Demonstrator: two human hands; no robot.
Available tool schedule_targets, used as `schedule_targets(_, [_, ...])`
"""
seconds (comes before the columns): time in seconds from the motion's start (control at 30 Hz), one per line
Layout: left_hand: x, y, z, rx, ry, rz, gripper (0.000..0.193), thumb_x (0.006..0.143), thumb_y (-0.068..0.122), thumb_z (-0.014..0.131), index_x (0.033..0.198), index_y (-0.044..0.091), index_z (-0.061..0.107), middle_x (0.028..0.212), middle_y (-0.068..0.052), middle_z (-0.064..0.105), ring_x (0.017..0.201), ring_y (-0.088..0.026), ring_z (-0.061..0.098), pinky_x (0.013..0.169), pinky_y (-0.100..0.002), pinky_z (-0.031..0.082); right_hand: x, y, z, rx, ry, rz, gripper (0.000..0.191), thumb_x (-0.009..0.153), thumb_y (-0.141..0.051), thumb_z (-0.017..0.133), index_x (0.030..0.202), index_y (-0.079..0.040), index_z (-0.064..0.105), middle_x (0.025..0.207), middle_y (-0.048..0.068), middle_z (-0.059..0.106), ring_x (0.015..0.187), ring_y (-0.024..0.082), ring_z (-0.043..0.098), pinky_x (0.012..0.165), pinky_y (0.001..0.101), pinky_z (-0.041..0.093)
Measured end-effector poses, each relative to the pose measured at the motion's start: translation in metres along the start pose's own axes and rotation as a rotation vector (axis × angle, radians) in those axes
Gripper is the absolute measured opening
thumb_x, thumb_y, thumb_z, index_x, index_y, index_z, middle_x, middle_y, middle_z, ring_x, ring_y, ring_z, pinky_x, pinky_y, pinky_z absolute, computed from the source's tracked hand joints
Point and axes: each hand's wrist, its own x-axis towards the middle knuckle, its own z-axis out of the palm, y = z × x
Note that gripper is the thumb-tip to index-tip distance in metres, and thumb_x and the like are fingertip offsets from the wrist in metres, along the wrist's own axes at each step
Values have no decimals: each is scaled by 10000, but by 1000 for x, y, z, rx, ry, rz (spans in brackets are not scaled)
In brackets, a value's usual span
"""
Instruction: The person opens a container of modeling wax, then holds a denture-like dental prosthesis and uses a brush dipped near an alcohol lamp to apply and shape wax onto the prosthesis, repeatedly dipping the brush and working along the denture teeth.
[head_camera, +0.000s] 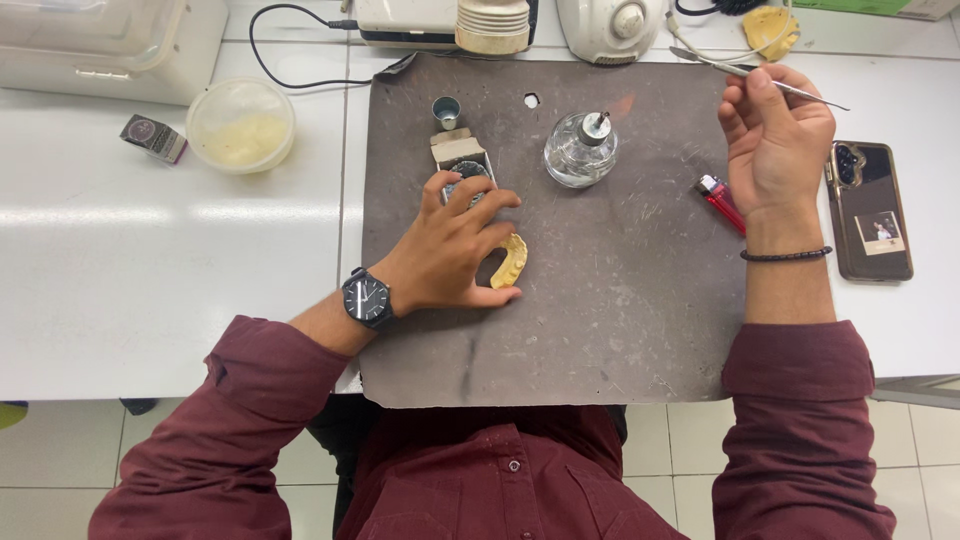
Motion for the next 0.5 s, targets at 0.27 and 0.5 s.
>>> schedule_targets(0.27, [-10, -33, -20, -270, 357, -187, 630, 810, 346, 898, 1293, 52, 622, 1116, -75, 663, 939, -199, 654, 853, -301, 515, -3, -2, 0, -25, -94, 35, 253, 1052, 25, 538, 1303, -4, 545, 1052, 101, 713, 985, 196, 709, 878, 372, 645])
schedule_targets(0.5, [-10, -39, -22, -171, 406, -229, 626, 759, 316, 912, 1268, 65, 649, 1015, -43, 679, 803, -147, 639, 791, -313, 486, -8, 4, -1, -1715, -354, -208, 449, 947, -123, 509, 1361, -26, 655, 1139, 277, 703, 1067, 439, 677, 973, 509, 542])
